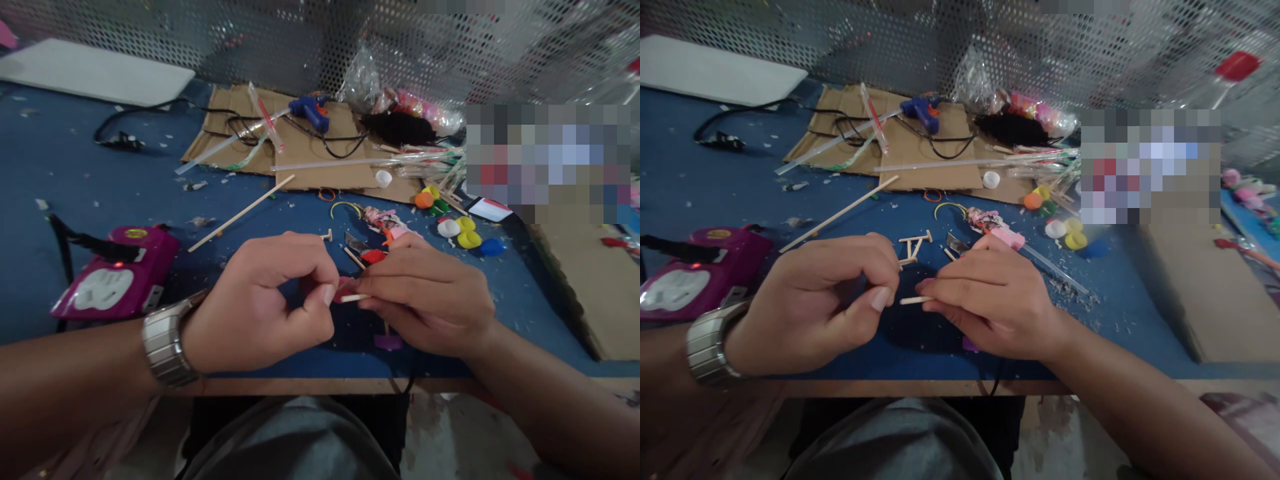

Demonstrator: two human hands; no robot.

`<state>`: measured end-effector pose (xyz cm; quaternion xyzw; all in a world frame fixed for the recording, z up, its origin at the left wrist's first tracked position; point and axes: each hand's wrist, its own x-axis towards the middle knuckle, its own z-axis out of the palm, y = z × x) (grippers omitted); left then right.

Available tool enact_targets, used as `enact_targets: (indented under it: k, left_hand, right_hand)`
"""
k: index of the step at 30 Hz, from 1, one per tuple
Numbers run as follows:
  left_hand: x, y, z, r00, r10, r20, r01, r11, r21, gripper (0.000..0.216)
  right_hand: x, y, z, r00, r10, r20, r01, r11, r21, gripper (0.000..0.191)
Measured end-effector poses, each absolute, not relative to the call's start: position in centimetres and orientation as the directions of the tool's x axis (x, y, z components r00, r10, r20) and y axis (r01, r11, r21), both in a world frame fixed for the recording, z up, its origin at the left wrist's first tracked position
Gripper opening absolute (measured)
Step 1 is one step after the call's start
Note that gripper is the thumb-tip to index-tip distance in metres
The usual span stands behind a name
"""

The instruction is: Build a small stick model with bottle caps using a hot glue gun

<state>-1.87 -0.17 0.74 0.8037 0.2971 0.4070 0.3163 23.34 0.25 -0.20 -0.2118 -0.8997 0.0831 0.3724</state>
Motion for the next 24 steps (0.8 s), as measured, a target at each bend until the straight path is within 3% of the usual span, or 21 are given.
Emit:
enact_targets:
  k: [24]
  left_hand:
    - [-2.07, -0.37, 0.58, 0.535, 0.658, 0.530, 0.300, -0.734, 0.609, 0.015]
  right_hand:
    - [23.15, 0.01, 0.10, -0.668, 0.459, 0.585, 0.347, 0.889, -0.300, 0.004]
